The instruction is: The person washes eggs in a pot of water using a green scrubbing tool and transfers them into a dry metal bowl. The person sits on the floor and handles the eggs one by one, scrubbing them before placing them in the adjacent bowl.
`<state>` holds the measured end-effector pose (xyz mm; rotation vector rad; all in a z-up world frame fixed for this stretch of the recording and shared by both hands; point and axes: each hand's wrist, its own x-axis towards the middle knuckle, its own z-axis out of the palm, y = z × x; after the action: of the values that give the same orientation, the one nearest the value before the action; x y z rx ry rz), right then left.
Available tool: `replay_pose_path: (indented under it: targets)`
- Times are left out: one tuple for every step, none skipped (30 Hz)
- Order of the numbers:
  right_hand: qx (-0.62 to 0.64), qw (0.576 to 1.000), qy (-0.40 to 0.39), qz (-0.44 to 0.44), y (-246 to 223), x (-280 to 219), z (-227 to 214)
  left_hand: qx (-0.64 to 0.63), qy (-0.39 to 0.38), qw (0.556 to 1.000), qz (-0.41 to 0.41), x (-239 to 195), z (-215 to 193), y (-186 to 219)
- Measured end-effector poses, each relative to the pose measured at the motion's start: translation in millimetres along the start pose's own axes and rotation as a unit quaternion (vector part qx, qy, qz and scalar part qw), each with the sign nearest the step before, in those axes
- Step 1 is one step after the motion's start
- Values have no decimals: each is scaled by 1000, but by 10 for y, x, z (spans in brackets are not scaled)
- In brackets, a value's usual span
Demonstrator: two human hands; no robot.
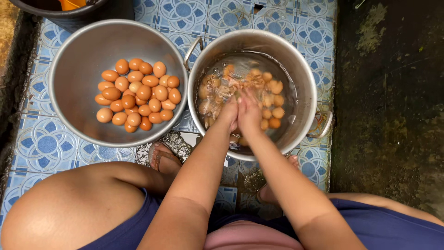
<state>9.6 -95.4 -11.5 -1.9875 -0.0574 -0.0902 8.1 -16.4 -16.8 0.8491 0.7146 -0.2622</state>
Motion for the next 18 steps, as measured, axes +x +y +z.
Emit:
replay_pose_path:
  targets:
    - [-26,999,-12,-24,58,-122,6,-24,13,1000,-1,13,-12,31]
    - [-52,997,-24,-43,122,-294,13,-46,28,999,-6,1,-49,33]
    - [-52,998,-26,-40,188,-289,-14,-45,31,998,-9,78,-135,-57]
    - [-77,995,-33,-62,240,-231,-39,-16,62,998,4,184,-189,-103]
    - [-102,990,-40,-84,288,-174,-67,14,93,995,18,285,-240,-146]
    - [-101,990,-37,-89,852,-348,173,13,90,996,22,289,-210,-77]
    - [-82,995,-14,-53,1462,-225,188,12,98,995,16,292,-185,-11]
    - [-65,998,5,-9,2088,36,-90,12,110,994,2,232,-206,-38]
    - [-67,998,3,-5,1764,-2,-194,11,111,994,-2,293,-261,-129]
    - [1,994,14,108,1422,49,-270,-24,90,995,-30,397,-296,-156]
    - [70,973,24,220,1077,99,-347,-60,68,994,-57,500,-328,-181]
    - [71,973,24,219,649,139,-383,-60,69,994,-56,512,-310,-193]
    - [171,909,38,379,222,178,-422,-56,50,995,-67,527,-291,-205]
    - [264,807,51,525,-199,212,-470,-51,32,995,-80,541,-268,-229]
    - [265,807,51,525,270,299,-367,-51,32,995,-80,484,-240,-164]
    - [229,868,75,434,747,351,-275,-40,22,996,-77,409,-219,-126]
    - [190,917,97,338,1225,398,-184,-29,13,997,-74,333,-198,-89]
    - [190,917,96,338,863,164,-115,-30,14,997,-74,338,-177,-95]
